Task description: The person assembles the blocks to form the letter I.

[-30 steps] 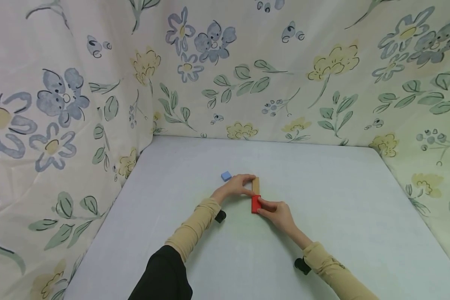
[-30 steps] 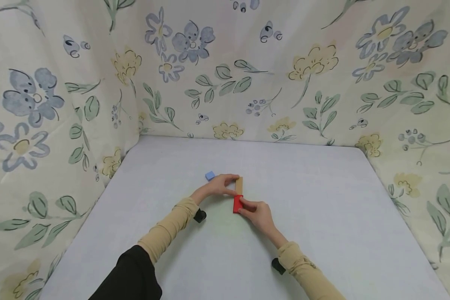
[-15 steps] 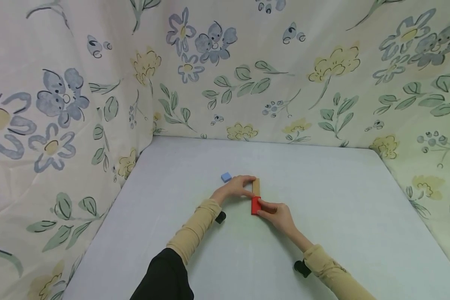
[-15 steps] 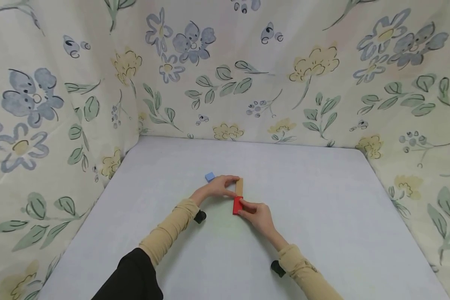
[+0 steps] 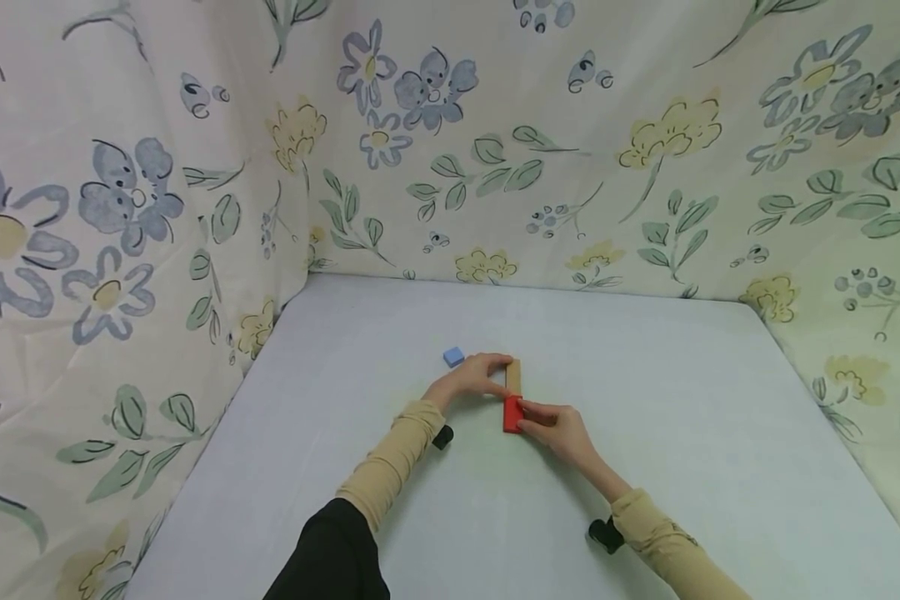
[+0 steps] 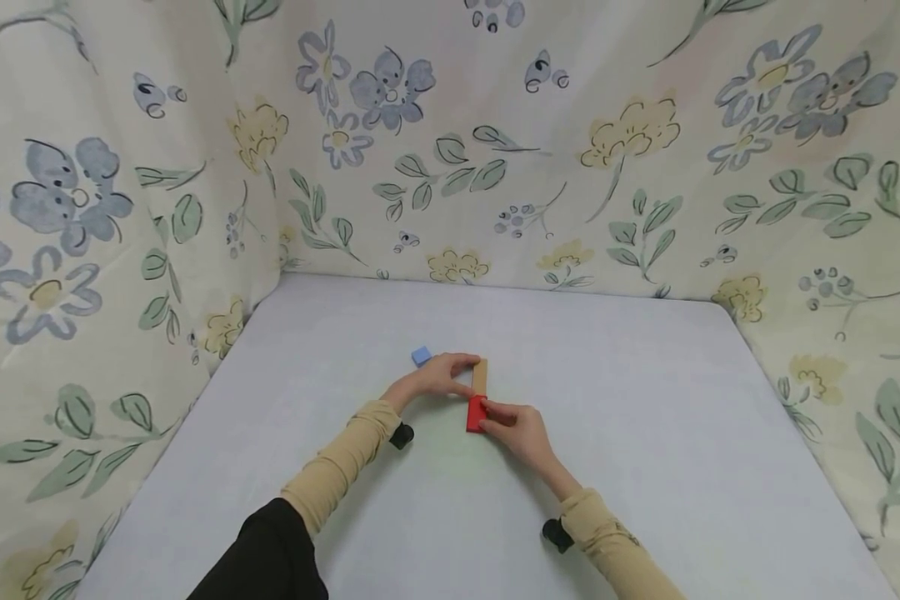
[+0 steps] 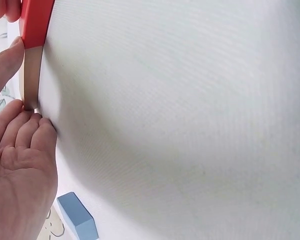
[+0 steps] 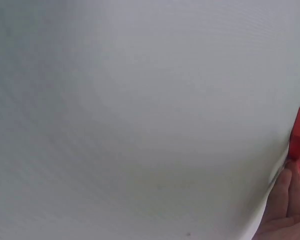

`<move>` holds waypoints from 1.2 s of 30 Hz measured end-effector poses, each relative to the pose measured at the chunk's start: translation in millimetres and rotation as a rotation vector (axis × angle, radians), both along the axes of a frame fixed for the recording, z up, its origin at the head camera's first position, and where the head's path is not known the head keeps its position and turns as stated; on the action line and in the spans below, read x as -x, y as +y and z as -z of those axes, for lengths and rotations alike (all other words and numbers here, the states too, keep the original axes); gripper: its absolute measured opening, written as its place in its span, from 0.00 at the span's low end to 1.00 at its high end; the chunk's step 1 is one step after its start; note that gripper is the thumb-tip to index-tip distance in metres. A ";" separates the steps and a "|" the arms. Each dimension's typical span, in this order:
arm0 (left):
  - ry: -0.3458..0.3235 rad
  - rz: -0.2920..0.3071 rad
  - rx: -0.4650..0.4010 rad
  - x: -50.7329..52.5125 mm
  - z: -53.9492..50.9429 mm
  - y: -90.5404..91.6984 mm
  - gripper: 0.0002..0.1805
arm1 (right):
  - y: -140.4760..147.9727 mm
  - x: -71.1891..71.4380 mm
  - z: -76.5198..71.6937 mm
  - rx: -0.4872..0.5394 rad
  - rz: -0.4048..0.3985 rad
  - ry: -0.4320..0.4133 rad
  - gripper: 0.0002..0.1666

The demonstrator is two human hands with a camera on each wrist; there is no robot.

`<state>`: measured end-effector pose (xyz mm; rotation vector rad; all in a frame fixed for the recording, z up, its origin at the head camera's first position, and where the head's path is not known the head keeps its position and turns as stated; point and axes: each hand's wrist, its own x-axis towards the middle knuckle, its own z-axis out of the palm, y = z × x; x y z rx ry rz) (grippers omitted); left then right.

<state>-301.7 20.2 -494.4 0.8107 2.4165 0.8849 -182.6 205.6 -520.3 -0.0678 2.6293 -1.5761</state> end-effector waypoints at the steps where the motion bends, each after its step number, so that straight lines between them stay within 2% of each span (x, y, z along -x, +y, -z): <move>1: 0.000 0.000 0.000 -0.3 -0.1 -0.1 0.37 | 0.2 1.0 -0.6 0.002 0.009 -0.002 0.25; 6: -0.001 -0.008 -0.003 -1.3 0.0 -0.4 0.37 | 0.3 9.1 -1.5 -0.003 0.048 0.018 0.27; 15: -0.002 -0.009 -0.007 -0.7 4.8 -0.6 0.37 | -6.6 21.9 4.5 0.003 0.002 0.088 0.27; 24: 0.000 0.002 -0.013 1.4 4.5 -0.8 0.38 | -11.1 24.2 7.0 -0.048 0.049 0.095 0.25; 36: -0.002 0.027 -0.004 2.2 3.4 -1.1 0.38 | -11.7 25.6 4.8 -0.084 0.036 0.124 0.25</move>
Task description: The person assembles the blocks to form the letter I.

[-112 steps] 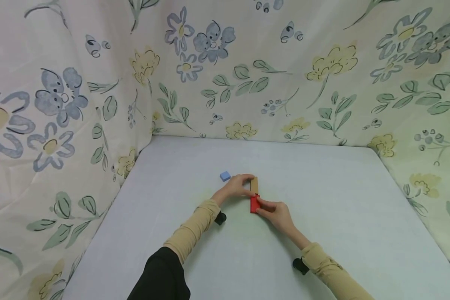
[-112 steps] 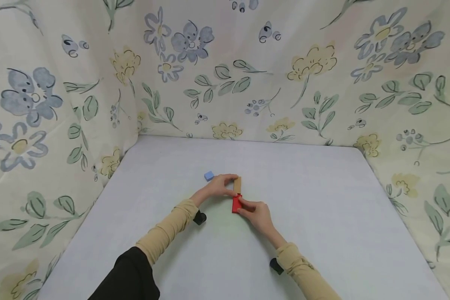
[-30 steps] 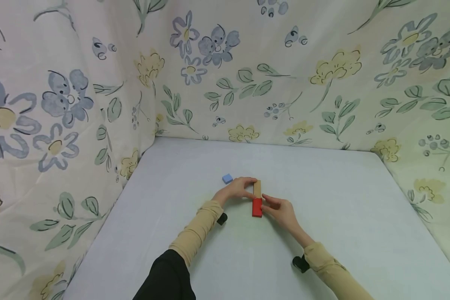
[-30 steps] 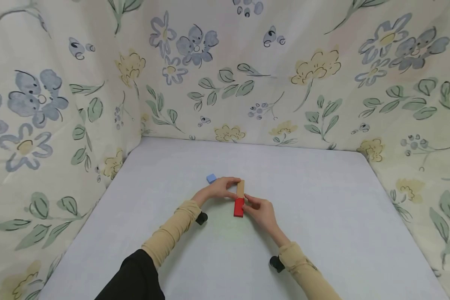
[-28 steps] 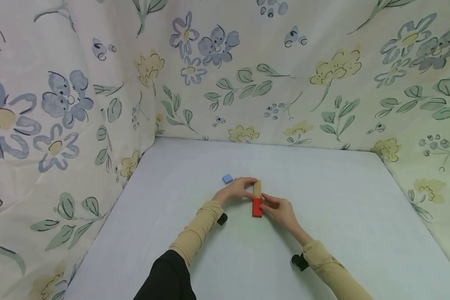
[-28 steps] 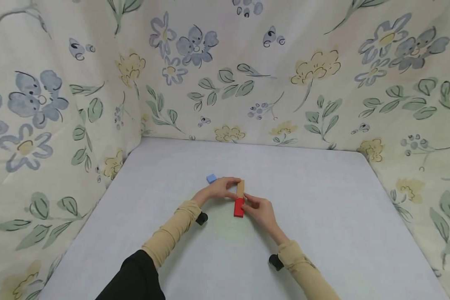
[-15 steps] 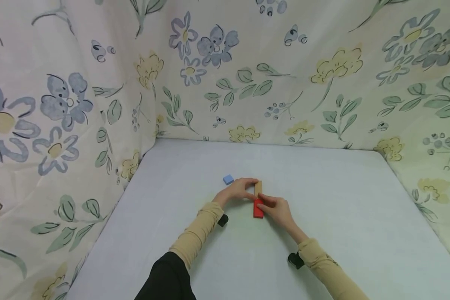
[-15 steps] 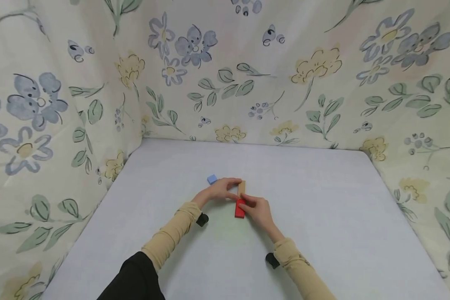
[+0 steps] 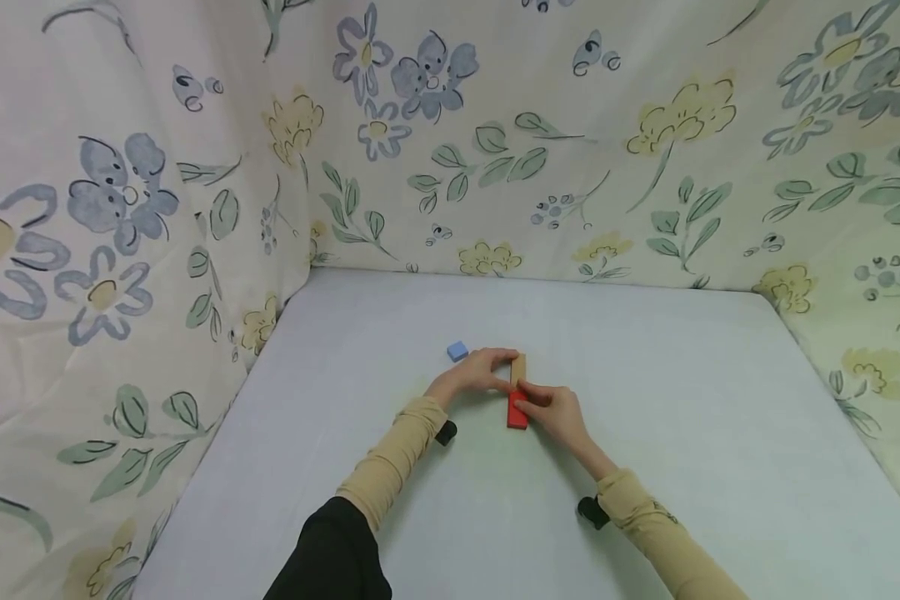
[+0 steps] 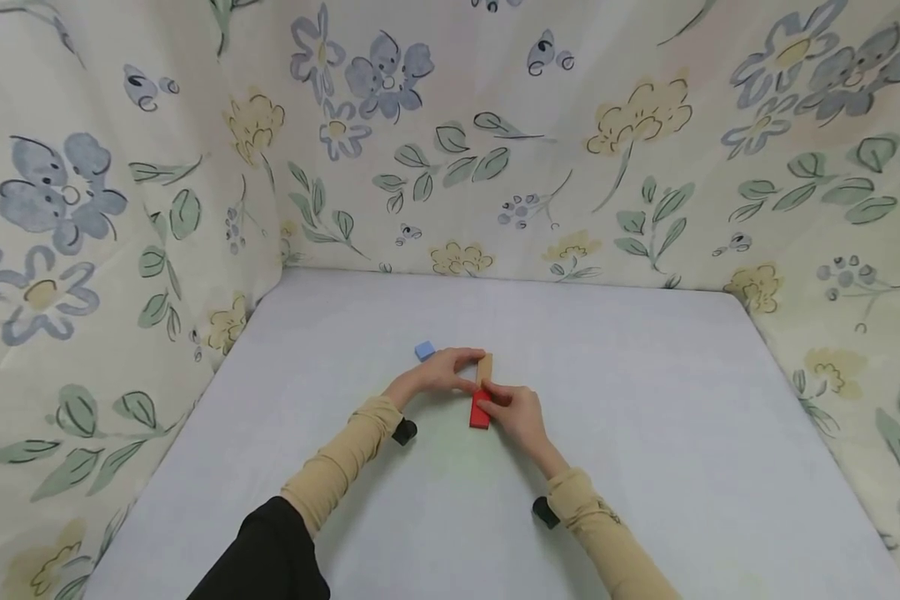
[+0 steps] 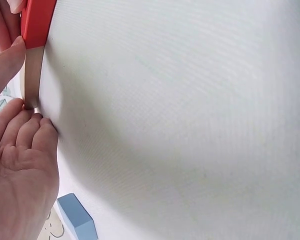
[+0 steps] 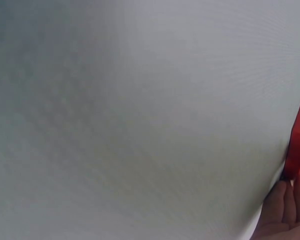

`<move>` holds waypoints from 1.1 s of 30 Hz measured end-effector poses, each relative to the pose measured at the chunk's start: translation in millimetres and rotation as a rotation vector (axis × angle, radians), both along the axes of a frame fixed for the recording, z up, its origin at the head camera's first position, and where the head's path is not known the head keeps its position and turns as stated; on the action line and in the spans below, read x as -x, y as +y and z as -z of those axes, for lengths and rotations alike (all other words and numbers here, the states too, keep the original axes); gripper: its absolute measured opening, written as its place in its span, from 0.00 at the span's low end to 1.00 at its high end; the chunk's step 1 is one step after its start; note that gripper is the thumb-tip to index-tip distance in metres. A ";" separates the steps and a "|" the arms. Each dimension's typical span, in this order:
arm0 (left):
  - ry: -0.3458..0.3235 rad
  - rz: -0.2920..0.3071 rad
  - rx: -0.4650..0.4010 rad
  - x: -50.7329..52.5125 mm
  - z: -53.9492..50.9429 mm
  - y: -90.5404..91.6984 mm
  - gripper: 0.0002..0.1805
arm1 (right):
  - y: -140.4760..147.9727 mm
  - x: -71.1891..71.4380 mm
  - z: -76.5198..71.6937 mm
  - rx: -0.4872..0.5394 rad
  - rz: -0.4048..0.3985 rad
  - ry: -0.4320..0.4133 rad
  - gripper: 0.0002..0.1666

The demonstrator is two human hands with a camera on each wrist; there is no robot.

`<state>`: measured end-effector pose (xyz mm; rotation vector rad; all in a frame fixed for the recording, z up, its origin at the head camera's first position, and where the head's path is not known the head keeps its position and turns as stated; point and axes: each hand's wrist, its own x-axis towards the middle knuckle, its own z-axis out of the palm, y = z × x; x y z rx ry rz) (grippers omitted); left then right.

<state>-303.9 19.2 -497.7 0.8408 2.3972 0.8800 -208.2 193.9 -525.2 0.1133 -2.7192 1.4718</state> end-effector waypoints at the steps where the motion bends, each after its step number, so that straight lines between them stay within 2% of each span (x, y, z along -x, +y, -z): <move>1: 0.001 -0.002 0.001 0.3 0.4 -0.1 0.38 | 0.1 0.4 0.0 -0.003 -0.004 0.004 0.25; 14: 0.008 0.000 -0.003 1.0 4.4 0.1 0.38 | 1.4 1.9 -0.9 0.020 -0.013 -0.029 0.25; 22: -0.007 -0.008 -0.035 -2.0 1.8 -0.9 0.37 | 1.1 -1.5 -3.2 0.025 -0.024 0.056 0.23; 29: -0.023 -0.024 -0.068 -4.7 1.7 -1.8 0.37 | 0.3 0.9 -3.3 0.026 -0.012 -0.035 0.24; 33: -0.020 -0.025 -0.099 -5.8 2.5 -0.7 0.37 | 1.2 1.0 -3.1 0.019 -0.008 -0.049 0.24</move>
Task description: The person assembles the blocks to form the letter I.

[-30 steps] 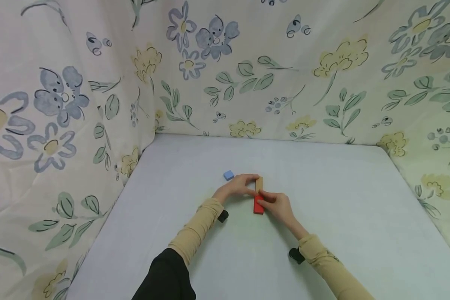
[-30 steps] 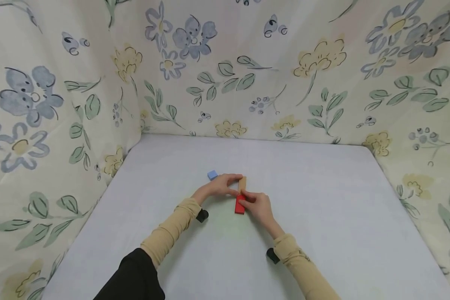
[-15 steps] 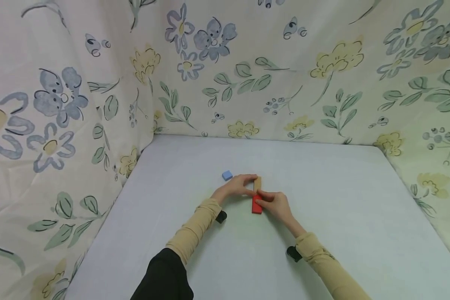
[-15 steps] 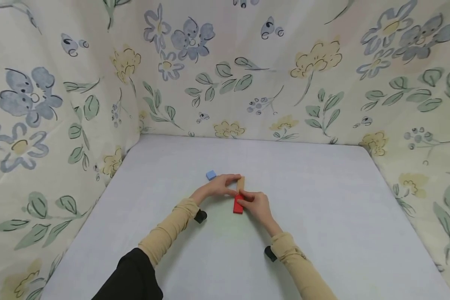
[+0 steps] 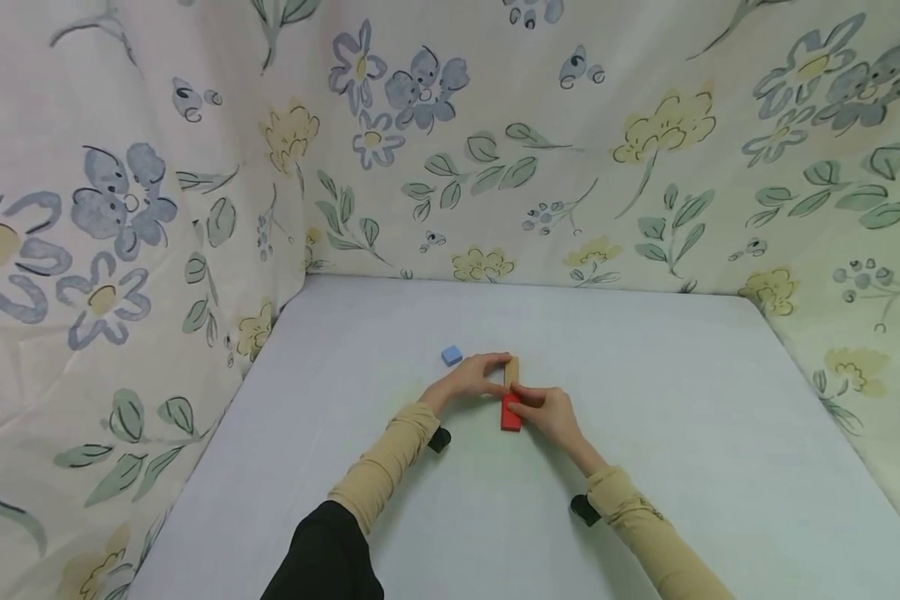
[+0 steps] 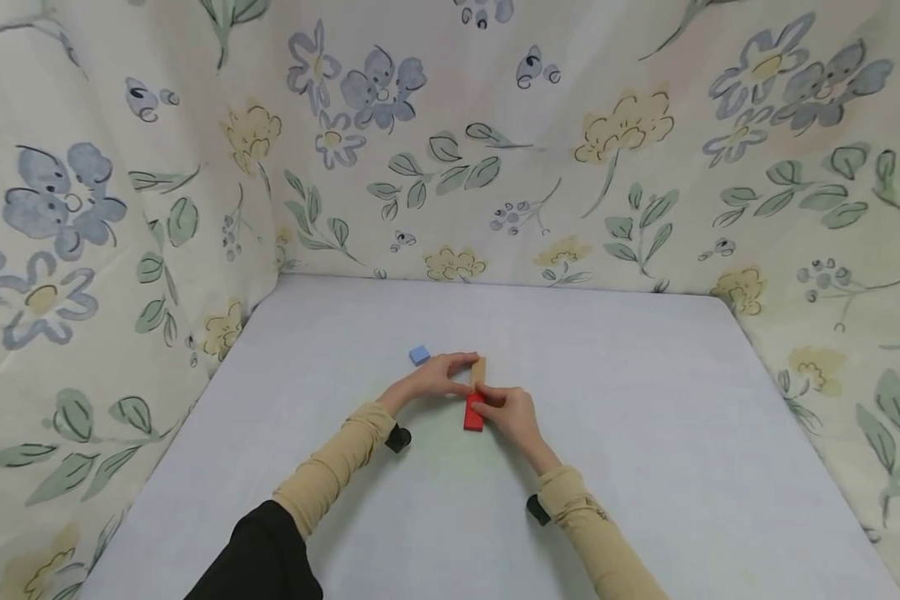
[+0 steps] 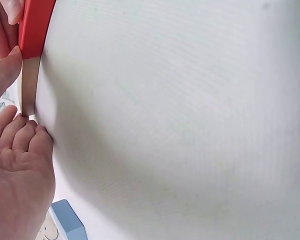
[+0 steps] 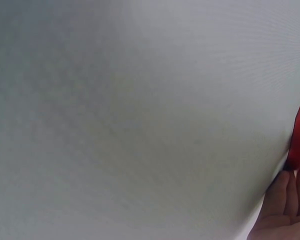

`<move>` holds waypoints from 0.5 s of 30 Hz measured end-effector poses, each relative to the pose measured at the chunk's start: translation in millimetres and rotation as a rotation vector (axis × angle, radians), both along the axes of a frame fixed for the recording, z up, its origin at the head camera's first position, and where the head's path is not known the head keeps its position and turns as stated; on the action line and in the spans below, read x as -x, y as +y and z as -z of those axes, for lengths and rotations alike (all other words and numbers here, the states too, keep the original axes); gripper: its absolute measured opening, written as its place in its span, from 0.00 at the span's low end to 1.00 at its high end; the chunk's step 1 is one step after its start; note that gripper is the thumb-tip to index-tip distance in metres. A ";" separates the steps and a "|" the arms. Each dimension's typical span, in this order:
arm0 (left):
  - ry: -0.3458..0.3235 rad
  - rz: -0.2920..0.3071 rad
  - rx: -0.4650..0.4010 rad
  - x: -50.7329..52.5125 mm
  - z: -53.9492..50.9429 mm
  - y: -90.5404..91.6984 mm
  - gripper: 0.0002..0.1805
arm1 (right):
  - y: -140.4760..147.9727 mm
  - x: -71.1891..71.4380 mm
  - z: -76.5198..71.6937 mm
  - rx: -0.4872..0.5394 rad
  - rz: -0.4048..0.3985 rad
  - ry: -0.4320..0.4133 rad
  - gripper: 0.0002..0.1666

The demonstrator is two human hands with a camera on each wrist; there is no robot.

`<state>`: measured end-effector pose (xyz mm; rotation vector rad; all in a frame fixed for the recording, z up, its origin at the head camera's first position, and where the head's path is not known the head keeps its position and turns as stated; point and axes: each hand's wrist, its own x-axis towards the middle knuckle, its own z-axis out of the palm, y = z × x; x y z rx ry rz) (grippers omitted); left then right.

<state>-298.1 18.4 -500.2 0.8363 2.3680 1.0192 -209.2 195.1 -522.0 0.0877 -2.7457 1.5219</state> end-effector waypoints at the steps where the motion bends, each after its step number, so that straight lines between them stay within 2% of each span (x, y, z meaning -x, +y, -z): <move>1: 0.005 -0.001 -0.004 -0.2 0.8 0.1 0.37 | 0.0 -0.3 -0.2 0.000 0.000 -0.002 0.24; 9: 0.046 -0.007 -0.036 -1.5 5.0 -0.1 0.36 | 0.6 -1.7 -1.4 0.018 -0.007 0.009 0.24; 15: 0.061 -0.016 -0.028 -2.9 4.0 0.6 0.36 | 0.9 -1.2 -1.9 0.008 0.000 0.010 0.24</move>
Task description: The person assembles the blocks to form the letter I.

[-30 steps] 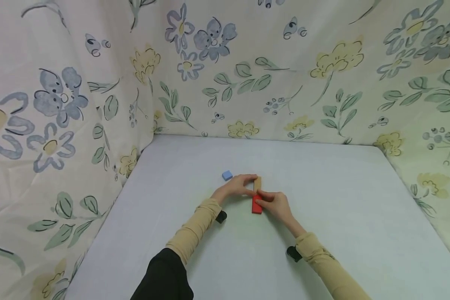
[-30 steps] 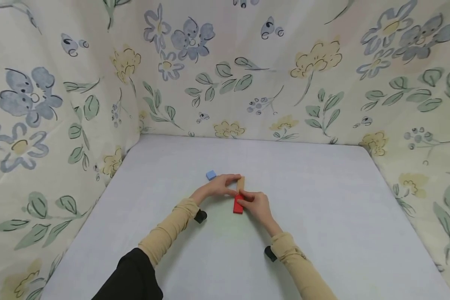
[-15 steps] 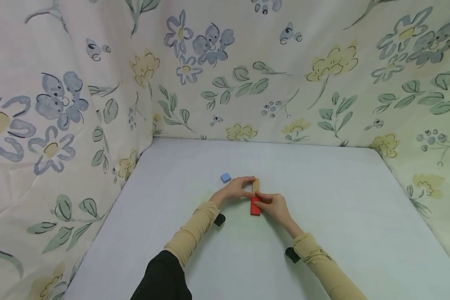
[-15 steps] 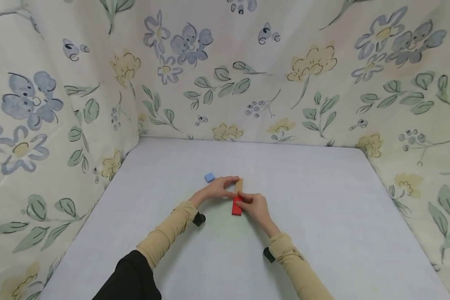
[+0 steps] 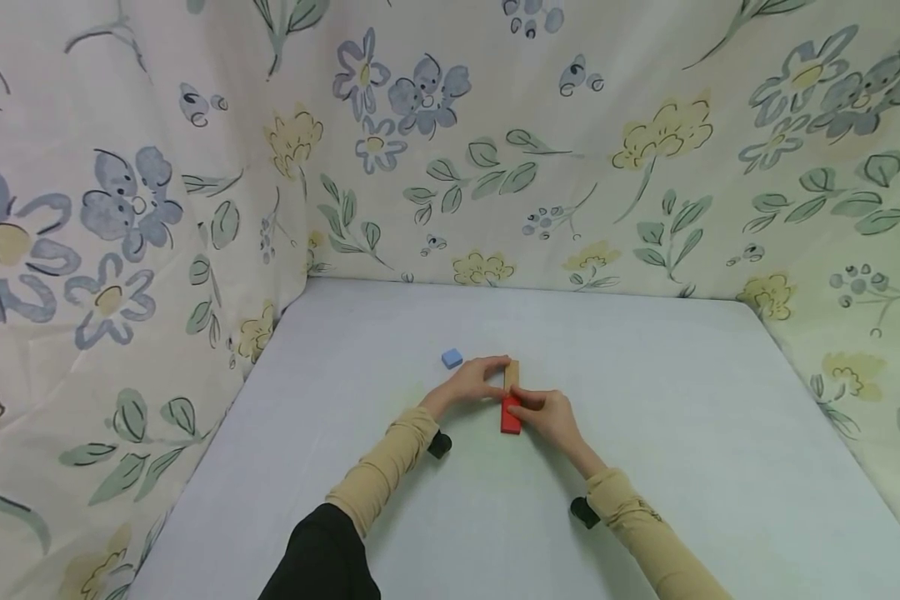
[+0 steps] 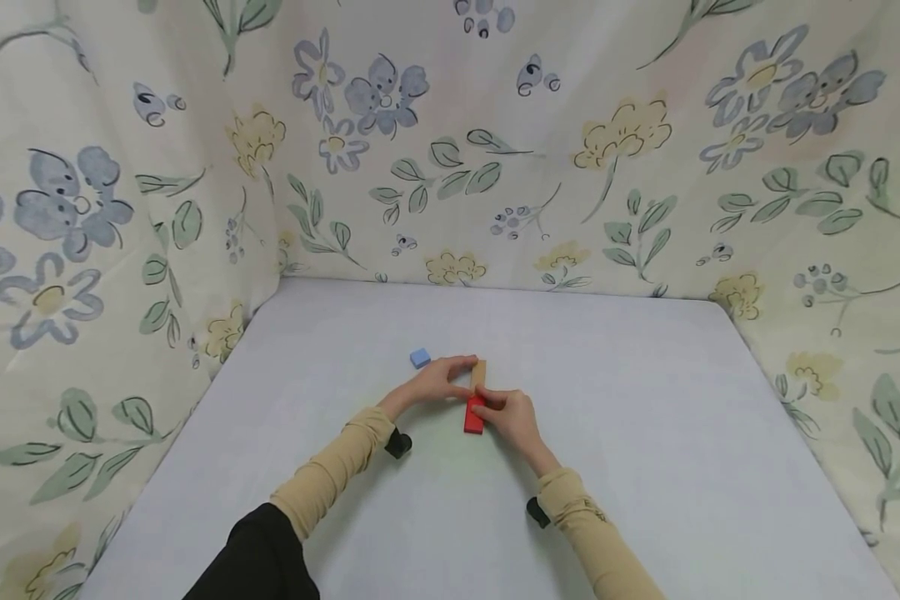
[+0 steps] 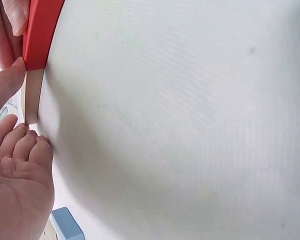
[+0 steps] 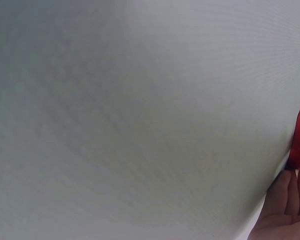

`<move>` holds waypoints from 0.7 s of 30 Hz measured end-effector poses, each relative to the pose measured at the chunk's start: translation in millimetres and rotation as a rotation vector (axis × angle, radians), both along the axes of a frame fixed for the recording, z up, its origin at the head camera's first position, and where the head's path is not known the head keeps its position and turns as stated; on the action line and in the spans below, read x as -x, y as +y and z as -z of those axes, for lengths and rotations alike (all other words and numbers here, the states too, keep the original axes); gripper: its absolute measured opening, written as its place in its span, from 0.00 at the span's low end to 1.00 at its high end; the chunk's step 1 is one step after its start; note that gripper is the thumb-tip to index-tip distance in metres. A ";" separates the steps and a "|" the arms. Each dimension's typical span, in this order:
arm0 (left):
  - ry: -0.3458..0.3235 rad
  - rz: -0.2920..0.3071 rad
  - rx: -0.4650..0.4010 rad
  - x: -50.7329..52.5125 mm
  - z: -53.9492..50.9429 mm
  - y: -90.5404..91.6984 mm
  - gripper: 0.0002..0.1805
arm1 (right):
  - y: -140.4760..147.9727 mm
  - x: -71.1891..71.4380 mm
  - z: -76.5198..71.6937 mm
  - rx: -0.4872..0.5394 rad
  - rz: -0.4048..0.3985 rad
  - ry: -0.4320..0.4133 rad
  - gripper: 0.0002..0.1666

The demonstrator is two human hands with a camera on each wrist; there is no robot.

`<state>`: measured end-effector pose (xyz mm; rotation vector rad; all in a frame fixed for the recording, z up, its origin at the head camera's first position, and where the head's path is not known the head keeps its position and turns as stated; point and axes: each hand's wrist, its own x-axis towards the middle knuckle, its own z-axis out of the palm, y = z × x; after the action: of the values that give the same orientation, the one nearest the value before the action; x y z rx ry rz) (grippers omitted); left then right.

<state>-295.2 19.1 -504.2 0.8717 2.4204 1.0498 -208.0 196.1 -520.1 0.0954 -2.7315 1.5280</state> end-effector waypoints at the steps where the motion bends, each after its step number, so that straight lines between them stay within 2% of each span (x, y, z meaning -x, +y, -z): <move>1: 0.002 -0.003 0.004 -0.6 -0.3 0.0 0.36 | -0.2 -0.3 0.0 0.002 -0.001 0.000 0.24; 14: 0.058 -0.047 0.022 -7.4 -4.5 0.3 0.34 | -1.3 -0.8 0.1 0.001 -0.015 0.008 0.24; 18: 0.054 -0.071 -0.017 -9.3 -7.2 0.3 0.33 | -1.5 -1.1 0.5 -0.011 -0.006 0.008 0.24; 21: 0.027 -0.106 -0.072 -10.2 -9.1 -0.9 0.32 | -1.3 -1.1 0.4 -0.021 -0.005 0.005 0.24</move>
<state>-285.0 18.1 -495.1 0.7936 2.4888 1.1774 -206.9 194.8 -520.6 0.1061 -2.7455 1.4985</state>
